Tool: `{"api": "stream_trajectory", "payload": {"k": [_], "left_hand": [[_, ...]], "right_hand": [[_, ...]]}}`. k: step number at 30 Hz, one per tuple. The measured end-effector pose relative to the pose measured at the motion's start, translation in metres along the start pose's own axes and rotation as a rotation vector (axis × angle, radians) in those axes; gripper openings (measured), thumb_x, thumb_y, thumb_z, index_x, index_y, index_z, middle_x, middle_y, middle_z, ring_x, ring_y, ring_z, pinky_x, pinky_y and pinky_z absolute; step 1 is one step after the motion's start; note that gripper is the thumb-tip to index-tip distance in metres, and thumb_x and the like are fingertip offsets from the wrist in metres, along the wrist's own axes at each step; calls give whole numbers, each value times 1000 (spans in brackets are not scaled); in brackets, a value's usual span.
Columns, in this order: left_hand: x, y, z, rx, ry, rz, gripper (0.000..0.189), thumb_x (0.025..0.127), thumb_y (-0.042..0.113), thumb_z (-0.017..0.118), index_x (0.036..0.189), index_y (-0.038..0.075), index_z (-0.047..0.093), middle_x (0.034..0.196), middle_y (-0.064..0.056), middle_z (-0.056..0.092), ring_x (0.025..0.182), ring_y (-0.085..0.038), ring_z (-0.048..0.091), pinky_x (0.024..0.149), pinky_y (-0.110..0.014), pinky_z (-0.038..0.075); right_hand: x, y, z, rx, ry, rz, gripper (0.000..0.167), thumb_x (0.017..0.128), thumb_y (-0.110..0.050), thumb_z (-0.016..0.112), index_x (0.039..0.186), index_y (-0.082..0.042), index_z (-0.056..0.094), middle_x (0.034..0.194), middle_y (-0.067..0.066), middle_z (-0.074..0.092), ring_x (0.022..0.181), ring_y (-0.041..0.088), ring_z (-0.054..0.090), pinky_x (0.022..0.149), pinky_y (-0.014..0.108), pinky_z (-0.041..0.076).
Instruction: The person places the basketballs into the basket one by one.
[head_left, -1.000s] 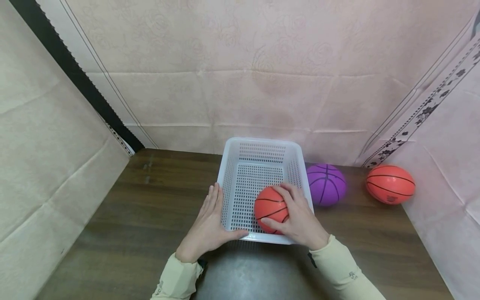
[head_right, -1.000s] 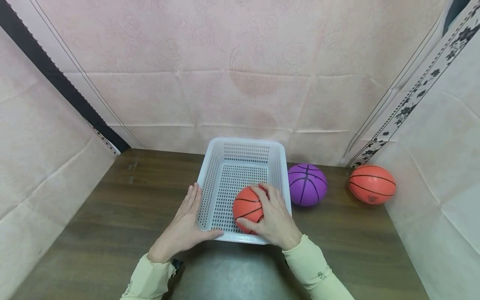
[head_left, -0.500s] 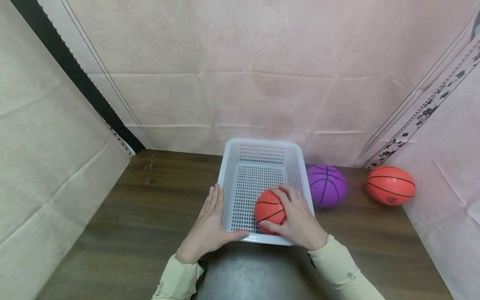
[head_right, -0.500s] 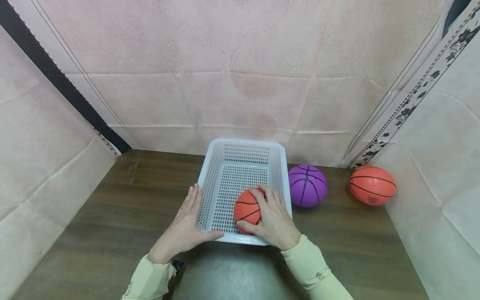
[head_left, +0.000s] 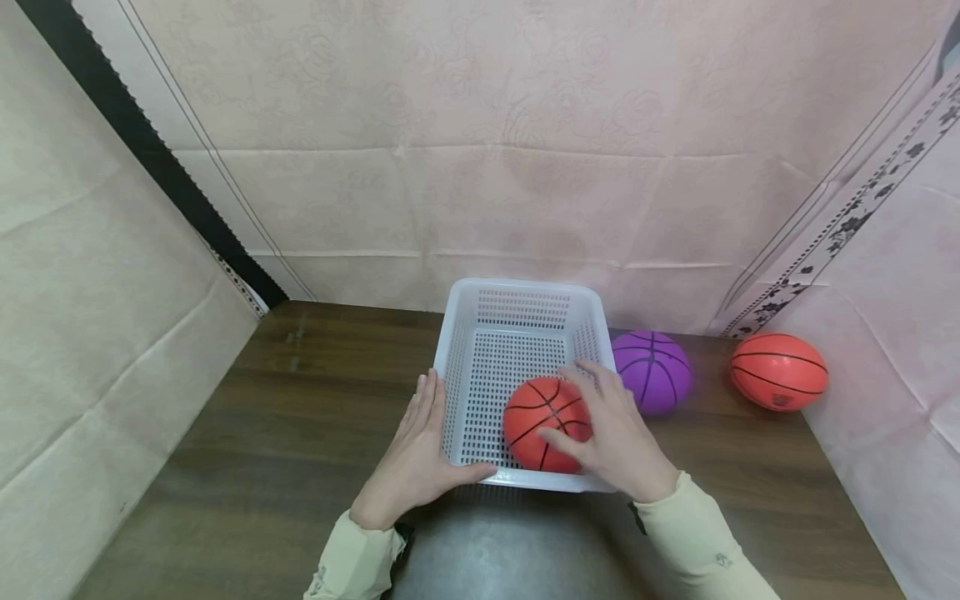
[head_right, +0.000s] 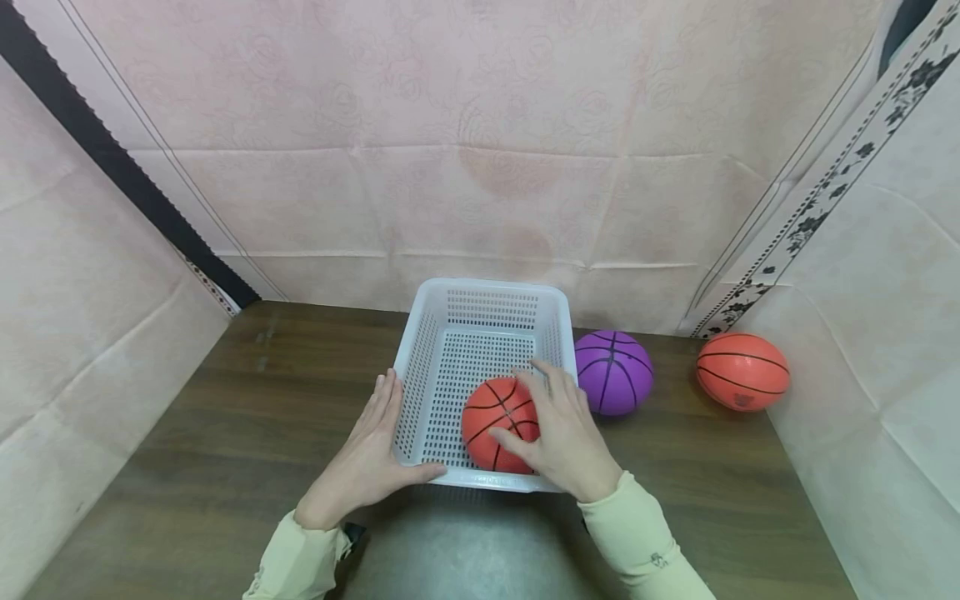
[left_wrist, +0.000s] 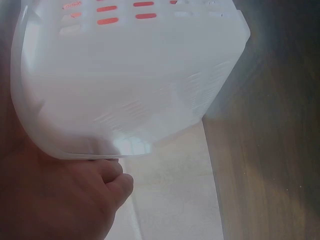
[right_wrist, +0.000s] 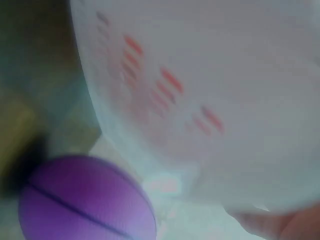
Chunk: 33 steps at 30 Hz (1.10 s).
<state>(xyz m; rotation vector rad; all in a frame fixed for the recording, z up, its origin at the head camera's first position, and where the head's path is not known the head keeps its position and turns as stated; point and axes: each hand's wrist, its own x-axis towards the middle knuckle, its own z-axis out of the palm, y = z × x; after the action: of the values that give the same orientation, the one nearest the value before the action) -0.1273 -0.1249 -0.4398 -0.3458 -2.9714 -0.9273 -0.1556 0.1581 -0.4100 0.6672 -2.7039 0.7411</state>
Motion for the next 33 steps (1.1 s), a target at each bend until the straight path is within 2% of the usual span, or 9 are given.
{"api": "stream_trajectory", "payload": {"k": [5,9,12,16,20,24,33], "left_hand": [[0,-1,0,7,10,9,138,61,88,60,156,8,0,162,-2,-11,148,-20,-9,116,-47,13],[0,-1,0,7,17,10,138,61,87,61,156,8,0,162,-2,-10,148,-21,-8,116,-48,14],[0,-1,0,3,13,4,138,61,87,61,156,9,-1,162,0,-12,148,-19,-9,116,-48,14],[1,-1,-1,3,17,17,138,61,86,62,156,7,1,162,-2,-11,148,-21,-8,116,-49,14],[2,0,-1,5,26,30,137,61,86,62,156,5,3,162,-3,-9,148,-24,-6,116,-49,15],[2,0,0,4,15,25,137,61,86,62,156,6,2,163,-4,-9,148,-22,-8,116,-48,14],[1,0,0,5,5,11,137,61,86,61,156,8,0,162,0,-12,147,-18,-11,116,-47,12]], "right_hand": [[2,12,-19,38,114,19,82,77,-49,78,142,-10,46,146,17,36,130,35,35,97,64,35],[3,33,-29,58,229,59,81,76,-38,82,142,-9,45,146,18,34,132,38,29,97,65,28],[2,48,-35,66,295,119,81,77,-34,81,144,-9,43,148,20,31,134,40,23,97,68,23],[0,68,-42,78,336,254,83,81,-38,77,147,-8,38,151,20,26,135,41,19,99,69,19],[-2,87,-47,68,335,416,89,83,-49,72,150,-7,30,152,21,21,135,42,18,101,69,16],[-4,101,-47,75,284,538,97,84,-56,67,153,-6,21,154,24,14,138,45,13,103,71,13],[-7,111,-37,96,216,607,105,83,-62,65,155,-6,14,155,26,10,137,48,13,98,75,16]]}}
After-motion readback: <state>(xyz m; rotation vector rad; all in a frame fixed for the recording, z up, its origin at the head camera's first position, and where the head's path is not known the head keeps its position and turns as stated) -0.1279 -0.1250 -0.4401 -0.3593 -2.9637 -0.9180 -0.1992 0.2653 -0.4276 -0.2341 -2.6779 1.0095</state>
